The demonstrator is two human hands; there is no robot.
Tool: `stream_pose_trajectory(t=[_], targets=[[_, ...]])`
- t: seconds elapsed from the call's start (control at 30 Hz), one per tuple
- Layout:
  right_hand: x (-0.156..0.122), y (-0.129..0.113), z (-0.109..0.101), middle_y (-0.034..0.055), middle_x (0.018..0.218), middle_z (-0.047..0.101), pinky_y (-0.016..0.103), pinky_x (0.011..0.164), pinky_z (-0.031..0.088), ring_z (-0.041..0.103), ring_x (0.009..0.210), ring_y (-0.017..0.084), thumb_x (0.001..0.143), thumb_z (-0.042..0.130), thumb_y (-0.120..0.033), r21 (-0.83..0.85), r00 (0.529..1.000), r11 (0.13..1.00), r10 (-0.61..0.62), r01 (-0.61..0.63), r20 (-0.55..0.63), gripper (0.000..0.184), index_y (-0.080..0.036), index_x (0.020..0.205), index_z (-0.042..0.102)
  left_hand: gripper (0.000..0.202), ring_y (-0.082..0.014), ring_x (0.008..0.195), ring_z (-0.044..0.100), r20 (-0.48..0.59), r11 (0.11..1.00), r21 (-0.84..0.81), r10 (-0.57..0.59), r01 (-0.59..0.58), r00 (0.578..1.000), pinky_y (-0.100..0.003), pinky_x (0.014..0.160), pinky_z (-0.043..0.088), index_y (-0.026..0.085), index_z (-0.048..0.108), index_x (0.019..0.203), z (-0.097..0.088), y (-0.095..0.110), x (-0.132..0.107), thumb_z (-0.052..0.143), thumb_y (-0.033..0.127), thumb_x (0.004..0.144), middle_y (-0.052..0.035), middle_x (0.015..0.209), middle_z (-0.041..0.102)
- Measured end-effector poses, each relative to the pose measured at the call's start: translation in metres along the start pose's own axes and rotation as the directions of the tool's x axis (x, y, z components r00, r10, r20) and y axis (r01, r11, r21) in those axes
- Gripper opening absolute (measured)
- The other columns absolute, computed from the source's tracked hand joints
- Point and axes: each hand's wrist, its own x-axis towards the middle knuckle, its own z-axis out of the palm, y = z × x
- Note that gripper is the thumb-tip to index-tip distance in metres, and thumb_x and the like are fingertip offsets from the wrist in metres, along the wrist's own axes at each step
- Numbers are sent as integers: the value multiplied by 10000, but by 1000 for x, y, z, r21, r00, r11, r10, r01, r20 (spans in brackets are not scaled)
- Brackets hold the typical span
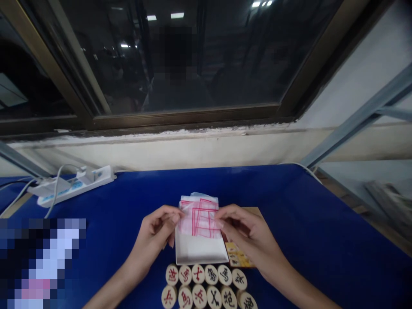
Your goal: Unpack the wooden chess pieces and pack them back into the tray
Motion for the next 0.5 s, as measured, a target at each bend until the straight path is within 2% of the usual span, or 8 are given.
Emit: stream_pose_trajectory(t=[0.07, 0.17, 0.3, 0.4, 0.5], targets=[[2, 1, 0, 23, 803, 610, 266, 582, 450, 540, 683, 135, 901, 619, -483, -22, 1000, 1000, -17, 17, -6, 256, -232, 911, 669, 432, -91, 452, 420, -16, 999, -38, -22, 21, 1000, -201, 427, 275, 181, 677, 1035, 1, 0, 0, 605, 585, 900, 53, 521, 477], [4, 0, -1, 10, 758, 597, 255, 561, 426, 519, 650, 126, 902, 620, -484, -39, 1000, 999, -7, 7, -5, 255, -236, 919, 680, 457, -81, 462, 423, 7, 997, -74, -26, 27, 1000, -196, 429, 287, 192, 642, 1133, 2, 2, 0, 658, 567, 872, 50, 581, 527], [5, -5, -2, -4, 713, 571, 252, 538, 389, 477, 597, 115, 914, 585, -517, -22, 996, 1000, 22, -20, 92, 297, -246, 961, 696, 449, -63, 477, 426, 56, 994, -103, -18, 24, 998, -187, 416, 282, 201, 616, 1137, 5, 3, -1, 706, 530, 846, 26, 722, 612], [5, -6, -2, 10, 780, 611, 261, 589, 410, 523, 670, 128, 905, 600, -519, -41, 990, 999, 13, -7, 143, 293, -253, 961, 710, 443, -62, 480, 428, 38, 993, -111, -27, 31, 999, -184, 414, 283, 195, 610, 1134, 6, 3, -3, 702, 524, 852, 27, 727, 606], [6, -2, -2, 12, 819, 636, 271, 634, 439, 560, 724, 141, 900, 619, -505, -60, 992, 998, 2, 6, 128, 279, -256, 984, 713, 516, -69, 482, 436, 19, 989, -135, -55, 57, 998, -181, 420, 279, 198, 577, 1228, 6, 4, -4, 708, 524, 850, 42, 677, 572]])
